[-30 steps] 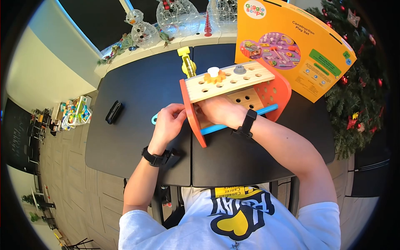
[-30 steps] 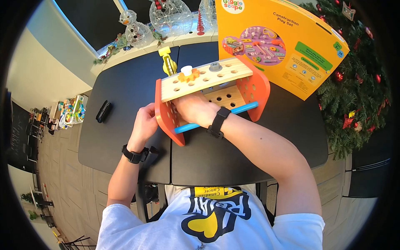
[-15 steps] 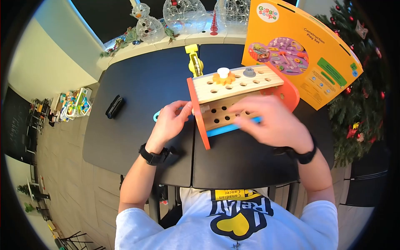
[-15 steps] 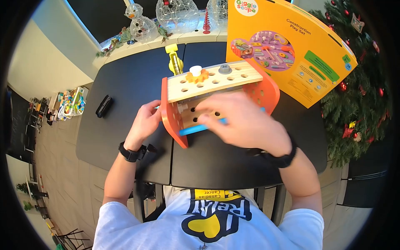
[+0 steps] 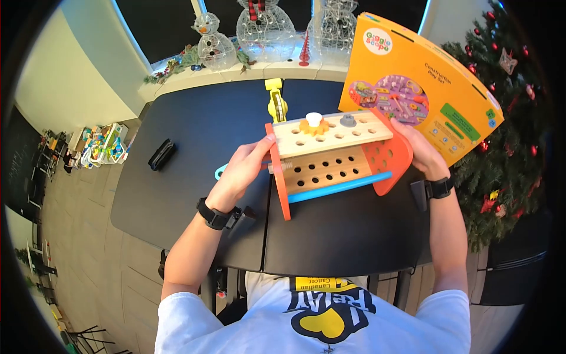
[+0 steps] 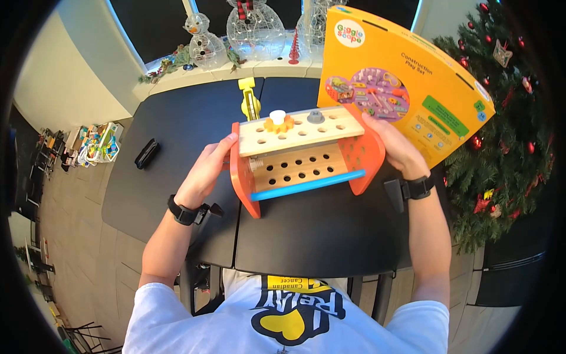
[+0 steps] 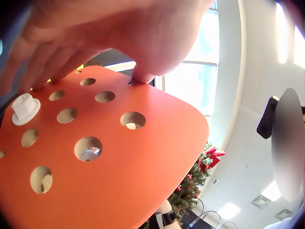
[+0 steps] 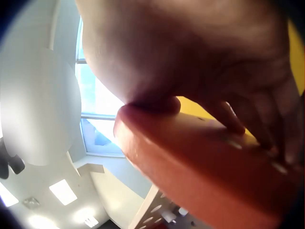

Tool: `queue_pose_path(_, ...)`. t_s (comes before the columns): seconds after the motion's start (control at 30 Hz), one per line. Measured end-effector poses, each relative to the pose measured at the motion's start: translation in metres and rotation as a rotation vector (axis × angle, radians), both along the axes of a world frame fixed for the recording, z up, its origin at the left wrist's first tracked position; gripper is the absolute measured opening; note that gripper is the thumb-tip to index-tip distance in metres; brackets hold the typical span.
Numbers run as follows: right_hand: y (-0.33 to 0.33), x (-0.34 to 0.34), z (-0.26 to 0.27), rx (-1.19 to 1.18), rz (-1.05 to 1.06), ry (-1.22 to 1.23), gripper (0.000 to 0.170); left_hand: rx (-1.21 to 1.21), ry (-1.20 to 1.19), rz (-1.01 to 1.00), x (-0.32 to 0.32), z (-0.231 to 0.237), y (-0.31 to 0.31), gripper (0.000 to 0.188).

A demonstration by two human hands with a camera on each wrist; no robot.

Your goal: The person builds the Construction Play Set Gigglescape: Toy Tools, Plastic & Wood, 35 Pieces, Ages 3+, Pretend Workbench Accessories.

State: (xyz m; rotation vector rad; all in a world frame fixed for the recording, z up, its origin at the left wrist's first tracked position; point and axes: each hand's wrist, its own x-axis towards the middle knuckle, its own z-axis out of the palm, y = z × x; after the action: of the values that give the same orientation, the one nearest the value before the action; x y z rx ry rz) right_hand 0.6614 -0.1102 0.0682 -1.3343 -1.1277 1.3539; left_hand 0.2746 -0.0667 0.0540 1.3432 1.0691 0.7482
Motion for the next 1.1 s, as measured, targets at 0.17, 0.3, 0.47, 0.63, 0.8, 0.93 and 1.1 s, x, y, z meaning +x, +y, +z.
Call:
queue_pose_path(0.17, -0.004, -0.002, 0.003, 0.075, 0.064, 0.042, 0.049, 0.147, 0.051, -0.031, -0.013, 0.004, 0.010, 0.056)
queue_pose_path(0.3, -0.010, -0.014, 0.000, 0.253, 0.054, 0.063, 0.053, 0.321, 0.039, -0.047, -0.018, 0.020, 0.005, 0.051)
queue_pose_path(0.47, -0.011, -0.002, -0.015, 0.317, 0.195, -0.042, 0.060, 0.464, 0.007, -0.124, -0.040, 0.006, 0.021, 0.074)
queue_pose_path(0.63, -0.022, -0.007, -0.021, 0.307, 0.199, -0.109, 0.069, 0.660, -0.007, -0.215, -0.051, 0.000, 0.020, 0.083)
queue_pose_path(0.8, -0.026, -0.017, -0.032, 0.309, 0.159, -0.103, 0.079, 0.725, 0.126, -0.197, -0.056, -0.013, 0.006, 0.089)
queue_pose_path(0.93, -0.031, -0.023, -0.035, 0.270, 0.145, -0.094, 0.084, 0.757, 0.182, -0.199, -0.060, -0.008, -0.003, 0.086)
queue_pose_path(1.1, -0.034, -0.025, -0.025, 0.310, 0.156, -0.055, 0.087, 0.598, 0.294, -0.239, -0.091, -0.001, 0.013, 0.049)
